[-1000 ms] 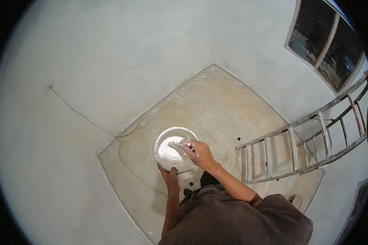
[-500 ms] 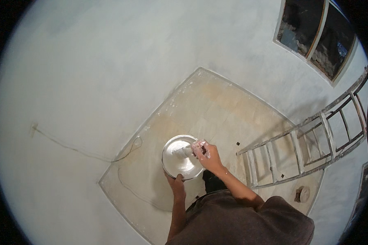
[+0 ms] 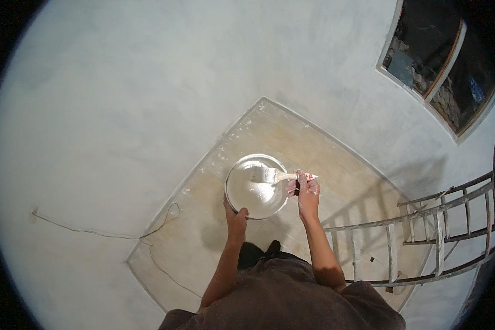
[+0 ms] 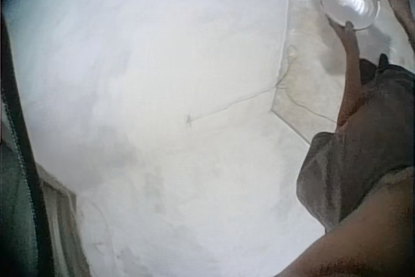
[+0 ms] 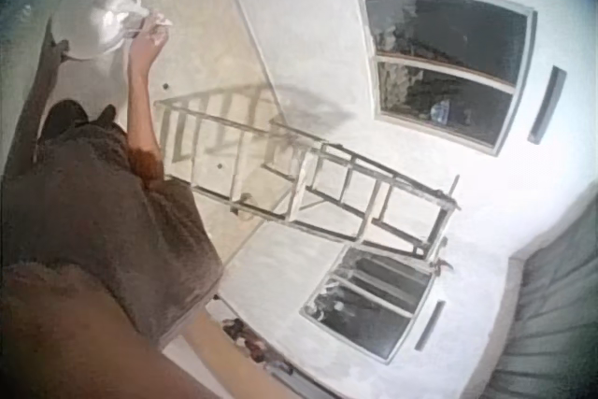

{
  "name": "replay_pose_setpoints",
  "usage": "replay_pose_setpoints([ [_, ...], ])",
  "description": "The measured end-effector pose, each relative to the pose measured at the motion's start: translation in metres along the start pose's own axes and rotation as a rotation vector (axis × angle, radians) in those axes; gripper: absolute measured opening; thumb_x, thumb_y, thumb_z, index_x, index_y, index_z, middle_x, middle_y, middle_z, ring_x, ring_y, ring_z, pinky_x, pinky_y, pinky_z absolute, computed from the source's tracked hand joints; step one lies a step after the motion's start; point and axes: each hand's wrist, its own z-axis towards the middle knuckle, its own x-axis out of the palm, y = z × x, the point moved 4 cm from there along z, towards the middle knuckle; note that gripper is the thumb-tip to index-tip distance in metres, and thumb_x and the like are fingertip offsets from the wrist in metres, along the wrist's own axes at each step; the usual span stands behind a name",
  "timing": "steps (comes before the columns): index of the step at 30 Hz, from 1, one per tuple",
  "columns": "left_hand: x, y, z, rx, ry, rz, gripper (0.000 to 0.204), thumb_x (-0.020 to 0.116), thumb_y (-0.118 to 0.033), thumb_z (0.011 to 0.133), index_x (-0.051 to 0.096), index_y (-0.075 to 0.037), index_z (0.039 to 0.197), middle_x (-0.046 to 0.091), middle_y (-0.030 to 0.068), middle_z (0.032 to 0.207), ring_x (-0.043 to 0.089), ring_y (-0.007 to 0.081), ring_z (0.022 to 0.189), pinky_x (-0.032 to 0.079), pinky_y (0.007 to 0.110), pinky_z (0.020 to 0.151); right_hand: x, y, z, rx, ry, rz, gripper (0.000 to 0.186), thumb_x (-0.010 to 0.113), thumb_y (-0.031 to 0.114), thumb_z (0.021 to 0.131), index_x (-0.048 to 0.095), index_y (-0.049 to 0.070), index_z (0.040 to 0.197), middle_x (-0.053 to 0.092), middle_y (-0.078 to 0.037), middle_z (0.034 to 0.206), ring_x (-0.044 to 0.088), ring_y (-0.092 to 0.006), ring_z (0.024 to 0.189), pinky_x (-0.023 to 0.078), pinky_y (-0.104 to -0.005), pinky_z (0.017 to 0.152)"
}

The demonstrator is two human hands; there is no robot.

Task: The person mixes plaster in a bucket and applies it to a wall corner using a brush.

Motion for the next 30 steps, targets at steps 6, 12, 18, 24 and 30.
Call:
replay_pose_setpoints([
  [6,0.049,0.0,0.09,0.012,0.044,-0.018,0.086,0.05,0.005,0.069,0.025,-0.006,0.151,0.039,0.0132,0.137,0.045,0.0253,0.123,0.04,0.033,0.1,-0.008,0.021,0.069,0.0,-0.09,-0.092,0.028,0.056,0.024,0.1,0.065,-0.003,0.104,0.066,-0.009,0.077,0.065,-0.0145,0.065,0.05,-0.0262,0.052],
  [12,0.101,-0.008,0.2,0.047,0.129,0.065,0.087,0.05,0.004,0.07,0.021,-0.004,0.152,0.036,0.0145,0.143,0.038,0.0278,0.133,0.031,0.035,0.11,0.006,0.048,0.163,-0.266,0.036,-0.356,0.022,0.058,0.017,0.098,0.066,-0.002,0.106,0.069,-0.009,0.089,0.066,-0.0152,0.074,0.053,-0.0267,0.06],
  [18,0.151,-0.03,0.301,0.091,0.259,0.031,0.086,0.047,0.007,0.071,0.019,-0.003,0.151,0.035,0.0154,0.145,0.035,0.0269,0.136,0.027,0.035,0.113,0.058,0.06,0.244,-0.406,0.206,-0.727,0.015,0.061,0.008,0.092,0.069,0.0,0.101,0.07,-0.015,0.095,0.068,-0.0244,0.078,0.053,-0.0332,0.066],
  [24,0.189,-0.047,0.39,0.027,0.392,0.056,0.082,0.045,0.009,0.071,0.023,-0.001,0.149,0.038,0.0155,0.141,0.038,0.0259,0.134,0.026,0.034,0.113,0.06,0.048,0.318,-0.384,-0.04,-0.713,0.013,0.063,0.008,0.09,0.069,0.001,0.1,0.07,-0.014,0.096,0.069,-0.0274,0.084,0.053,-0.0344,0.075],
  [30,0.215,-0.04,0.444,0.067,0.512,0.17,0.077,0.045,0.008,0.075,0.027,-0.006,0.149,0.045,0.012,0.139,0.044,0.0241,0.129,0.035,0.035,0.108,0.033,0.021,0.368,-0.468,-0.221,-0.643,0.011,0.065,0.007,0.088,0.068,0.001,0.097,0.07,-0.014,0.096,0.069,-0.0272,0.087,0.052,-0.0341,0.08],
])
